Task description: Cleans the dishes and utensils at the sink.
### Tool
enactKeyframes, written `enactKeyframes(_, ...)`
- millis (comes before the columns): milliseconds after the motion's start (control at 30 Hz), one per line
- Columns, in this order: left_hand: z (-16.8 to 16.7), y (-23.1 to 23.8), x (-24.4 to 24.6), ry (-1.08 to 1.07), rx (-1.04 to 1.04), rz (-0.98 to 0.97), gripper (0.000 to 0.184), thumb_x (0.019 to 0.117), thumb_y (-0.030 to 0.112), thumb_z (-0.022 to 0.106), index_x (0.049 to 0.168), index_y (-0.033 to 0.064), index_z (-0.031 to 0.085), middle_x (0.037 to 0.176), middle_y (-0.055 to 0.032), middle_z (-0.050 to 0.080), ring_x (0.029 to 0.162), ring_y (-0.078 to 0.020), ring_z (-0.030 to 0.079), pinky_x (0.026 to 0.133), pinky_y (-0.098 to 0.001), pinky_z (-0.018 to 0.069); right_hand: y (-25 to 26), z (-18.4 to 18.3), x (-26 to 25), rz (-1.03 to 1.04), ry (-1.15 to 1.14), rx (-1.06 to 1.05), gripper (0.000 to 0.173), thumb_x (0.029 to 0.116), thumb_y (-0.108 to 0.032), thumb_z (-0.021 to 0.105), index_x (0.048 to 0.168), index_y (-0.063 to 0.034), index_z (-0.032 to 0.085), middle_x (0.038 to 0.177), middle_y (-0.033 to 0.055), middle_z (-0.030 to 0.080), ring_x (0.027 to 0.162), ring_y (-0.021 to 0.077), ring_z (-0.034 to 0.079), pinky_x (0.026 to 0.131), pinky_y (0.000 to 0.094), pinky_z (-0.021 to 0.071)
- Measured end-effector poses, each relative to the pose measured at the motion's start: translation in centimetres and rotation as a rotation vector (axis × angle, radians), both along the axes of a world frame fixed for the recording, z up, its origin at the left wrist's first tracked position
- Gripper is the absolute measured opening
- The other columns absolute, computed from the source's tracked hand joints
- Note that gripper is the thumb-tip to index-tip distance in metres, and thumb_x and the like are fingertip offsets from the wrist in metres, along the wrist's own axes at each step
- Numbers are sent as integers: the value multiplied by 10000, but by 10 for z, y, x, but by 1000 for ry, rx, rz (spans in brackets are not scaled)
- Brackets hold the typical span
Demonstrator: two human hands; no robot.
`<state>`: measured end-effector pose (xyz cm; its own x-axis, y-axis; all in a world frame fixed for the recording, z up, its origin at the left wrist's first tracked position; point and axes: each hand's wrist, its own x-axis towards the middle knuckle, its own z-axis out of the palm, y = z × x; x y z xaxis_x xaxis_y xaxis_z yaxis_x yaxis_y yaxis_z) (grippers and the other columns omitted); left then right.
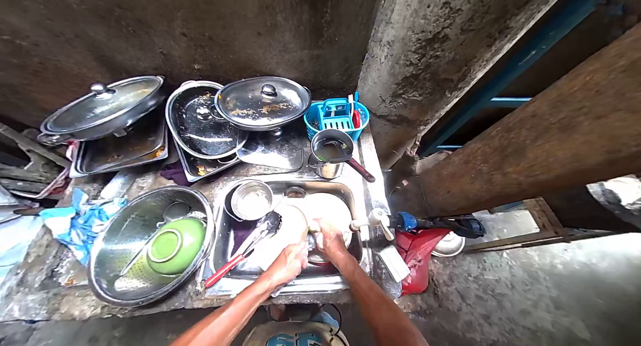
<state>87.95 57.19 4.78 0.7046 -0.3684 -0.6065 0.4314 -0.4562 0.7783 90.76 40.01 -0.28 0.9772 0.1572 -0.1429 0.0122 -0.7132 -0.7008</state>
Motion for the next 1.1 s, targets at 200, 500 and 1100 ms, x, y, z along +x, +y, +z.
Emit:
enactKeyframes(200, -7, -26, 5, 333, -442, 439, 248, 1123, 267, 375, 1030, 113, 547, 545, 48, 361, 367, -60, 308, 339, -205, 306, 39, 9, 23, -987, 119, 866, 286, 1057, -61, 488, 1291, 95, 545, 1160, 236, 616, 1048, 260, 610, 917, 404, 525)
enactKeyframes(500, -16, -58, 53, 356, -328, 698, 332, 1105, 322, 451, 860, 107, 511, 579, 25, 448, 444, -58, 435, 422, -213, 415, 44, 20, -34, -694, 151, 902, 180, 1025, -43, 534, 937, 35, 670, 747, 54, 672, 675, 80, 650, 662, 228, 556)
enactKeyframes(1100, -16, 35, 59, -392, 455, 93, 382, 1103, 229, 385, 1155, -10, 679, 985, -170, 697, 938, -292, 673, 920, -495, 521, 0, -3, -57, -314, 304, 397, 424, 1051, -197, 539, 1390, 57, 551, 1139, 239, 703, 972, 305, 729, 917, 475, 590)
